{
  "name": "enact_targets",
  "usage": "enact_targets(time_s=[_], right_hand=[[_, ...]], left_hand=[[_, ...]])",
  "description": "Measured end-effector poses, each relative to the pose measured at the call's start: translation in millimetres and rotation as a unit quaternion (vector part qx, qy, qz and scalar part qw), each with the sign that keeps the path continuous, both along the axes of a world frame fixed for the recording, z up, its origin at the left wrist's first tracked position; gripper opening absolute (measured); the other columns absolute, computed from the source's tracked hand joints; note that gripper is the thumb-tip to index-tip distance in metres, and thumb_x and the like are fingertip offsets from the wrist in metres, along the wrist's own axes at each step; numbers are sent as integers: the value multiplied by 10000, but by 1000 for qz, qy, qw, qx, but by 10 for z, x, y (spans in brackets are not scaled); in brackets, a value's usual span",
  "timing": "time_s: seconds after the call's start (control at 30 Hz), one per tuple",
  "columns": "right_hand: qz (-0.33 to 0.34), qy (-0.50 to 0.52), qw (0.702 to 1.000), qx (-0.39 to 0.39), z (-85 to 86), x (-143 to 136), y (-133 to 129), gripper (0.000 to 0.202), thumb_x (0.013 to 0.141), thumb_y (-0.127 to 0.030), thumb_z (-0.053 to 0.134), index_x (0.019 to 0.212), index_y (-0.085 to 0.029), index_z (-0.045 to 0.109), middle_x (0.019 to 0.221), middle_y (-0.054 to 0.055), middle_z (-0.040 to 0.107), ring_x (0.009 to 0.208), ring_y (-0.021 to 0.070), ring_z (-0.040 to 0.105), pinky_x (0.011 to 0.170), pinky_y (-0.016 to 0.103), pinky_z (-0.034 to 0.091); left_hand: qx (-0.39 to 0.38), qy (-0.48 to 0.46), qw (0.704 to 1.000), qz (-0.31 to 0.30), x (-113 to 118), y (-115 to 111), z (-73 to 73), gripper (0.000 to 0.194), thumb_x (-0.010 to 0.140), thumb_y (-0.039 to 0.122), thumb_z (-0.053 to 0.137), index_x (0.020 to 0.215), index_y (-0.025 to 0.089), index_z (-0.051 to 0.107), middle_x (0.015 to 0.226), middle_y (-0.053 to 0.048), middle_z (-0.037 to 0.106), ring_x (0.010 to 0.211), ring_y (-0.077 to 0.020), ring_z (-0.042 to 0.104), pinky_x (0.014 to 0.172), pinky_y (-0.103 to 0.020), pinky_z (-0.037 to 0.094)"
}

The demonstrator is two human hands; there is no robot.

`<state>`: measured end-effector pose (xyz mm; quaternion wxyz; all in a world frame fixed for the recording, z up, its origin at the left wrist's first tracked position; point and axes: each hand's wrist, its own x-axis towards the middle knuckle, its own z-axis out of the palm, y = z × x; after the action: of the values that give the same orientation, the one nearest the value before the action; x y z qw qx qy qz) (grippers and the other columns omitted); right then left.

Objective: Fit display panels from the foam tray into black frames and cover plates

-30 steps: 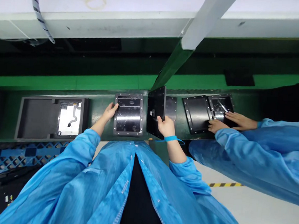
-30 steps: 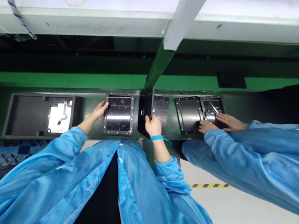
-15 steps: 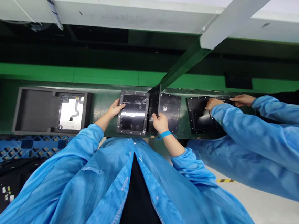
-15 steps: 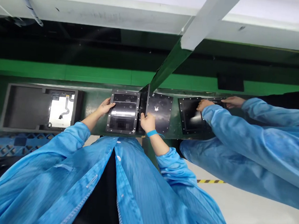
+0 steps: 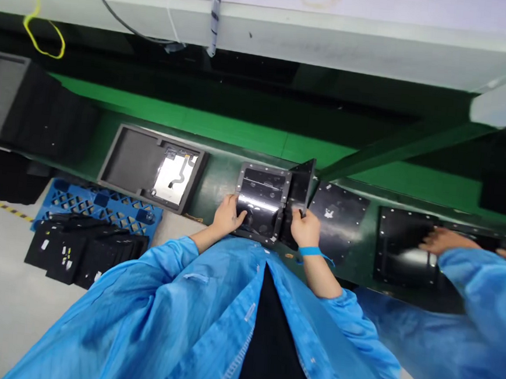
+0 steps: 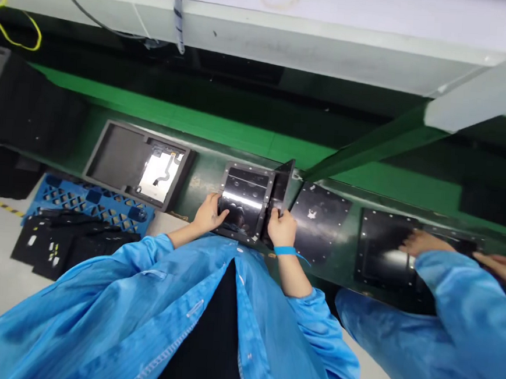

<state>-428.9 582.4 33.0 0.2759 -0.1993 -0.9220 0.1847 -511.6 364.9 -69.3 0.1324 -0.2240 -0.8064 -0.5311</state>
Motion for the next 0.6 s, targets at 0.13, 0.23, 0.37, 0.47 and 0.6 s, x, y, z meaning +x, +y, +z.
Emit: enact_targets(time_s=[0.13,0.23,0.37,0.47,0.6], right_hand=[[-2,-5,1000,12,44,13,-53,311,934,-369,466,829,-162,673,781,179,702,813,326,665,680,342,415],[-16,-13,1000,6,97,10,-90,302,924,-361,475,834,-157,678,737,161,683,791,313,645,657,328,392],[-17,-8,1000,-20,134,6,-84,277,924,-351,505,831,-159,682,708,136,666,784,297,624,666,323,390],[-14,4,999,-30,138,7,-83,252,920,-360,531,783,-184,650,659,110,628,758,292,604,659,322,378],[-22,9,999,-38,146,12,-126,247,905,-350,540,695,-223,566,620,87,589,704,276,576,649,324,367]], left_hand=[[81,-55,994,46,-10,82,29,316,796,307,780,1044,127,700,1297,-230,604,1410,-366,485,1201,-467,413],[199,-119,972,41,-45,140,121,284,739,302,846,927,166,682,1297,-190,640,1364,-342,542,1191,-487,396],[324,-160,931,-49,43,176,237,324,736,340,864,904,185,635,1241,-119,688,1283,-277,609,1187,-465,381],[354,-179,912,-104,93,184,331,480,663,303,921,1033,177,642,1133,-96,706,1217,-256,639,1167,-436,404],[413,-337,838,-119,51,180,440,880,674,313,927,1427,228,479,1230,-115,686,1030,-221,707,988,-422,537]])
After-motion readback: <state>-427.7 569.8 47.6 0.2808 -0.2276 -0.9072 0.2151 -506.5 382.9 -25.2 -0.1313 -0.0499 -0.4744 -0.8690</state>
